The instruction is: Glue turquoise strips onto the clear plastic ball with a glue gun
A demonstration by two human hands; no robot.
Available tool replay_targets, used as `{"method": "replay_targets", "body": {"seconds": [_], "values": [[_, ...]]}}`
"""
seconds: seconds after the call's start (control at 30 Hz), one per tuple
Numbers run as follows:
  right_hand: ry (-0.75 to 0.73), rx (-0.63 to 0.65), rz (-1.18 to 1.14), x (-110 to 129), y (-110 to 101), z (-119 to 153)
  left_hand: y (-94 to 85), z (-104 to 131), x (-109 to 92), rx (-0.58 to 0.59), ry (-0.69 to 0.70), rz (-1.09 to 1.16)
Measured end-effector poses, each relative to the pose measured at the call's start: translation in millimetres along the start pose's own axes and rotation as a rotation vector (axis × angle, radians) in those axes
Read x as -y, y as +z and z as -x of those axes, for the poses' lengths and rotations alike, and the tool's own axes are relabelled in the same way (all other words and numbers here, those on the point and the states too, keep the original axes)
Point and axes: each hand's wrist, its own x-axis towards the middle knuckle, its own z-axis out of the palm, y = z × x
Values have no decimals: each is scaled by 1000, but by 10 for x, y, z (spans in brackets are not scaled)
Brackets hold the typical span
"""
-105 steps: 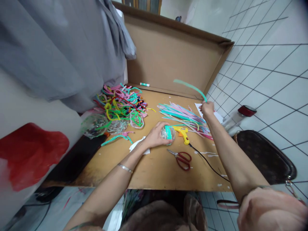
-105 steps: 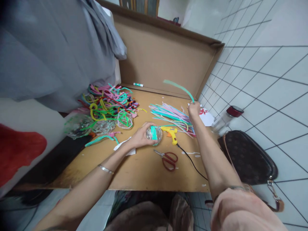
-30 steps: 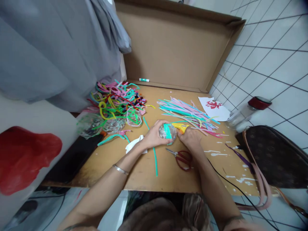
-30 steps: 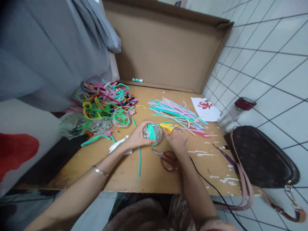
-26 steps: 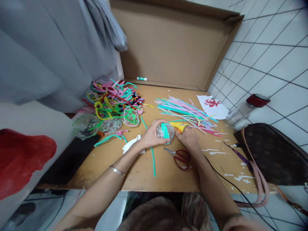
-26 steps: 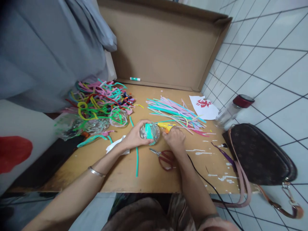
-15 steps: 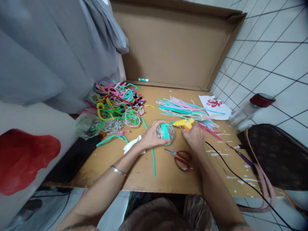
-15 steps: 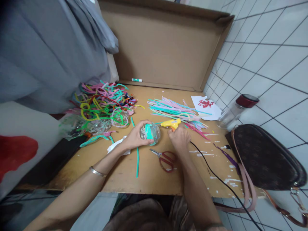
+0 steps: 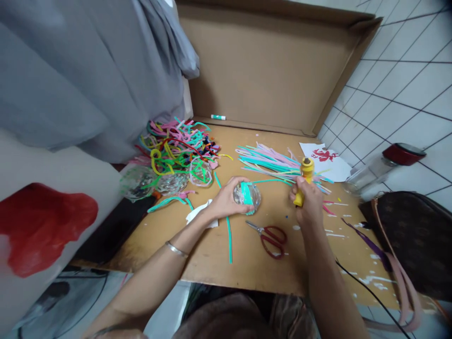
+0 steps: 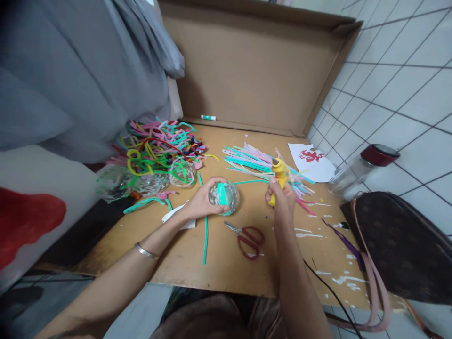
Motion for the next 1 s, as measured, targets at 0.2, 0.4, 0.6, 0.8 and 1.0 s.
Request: {"method": "replay_targets", "body": {"seconds": [0.2, 0.4, 0.6, 0.8, 1.0], "values": [[-664, -401, 837, -91, -50, 80, -1, -11, 16, 8, 2, 46], [-732, -187, 1237, -122, -33, 168, -4, -18, 38, 14, -22, 78], [-728, -173, 1262, -102, -46, 161, 3, -11, 26, -24, 1, 46], [-776, -166, 1318, -115, -40, 154, -4, -1, 5, -1, -21, 61], [-777, -164, 1328, -124, -27, 151, -4, 2, 5, -5, -19, 57]]}}
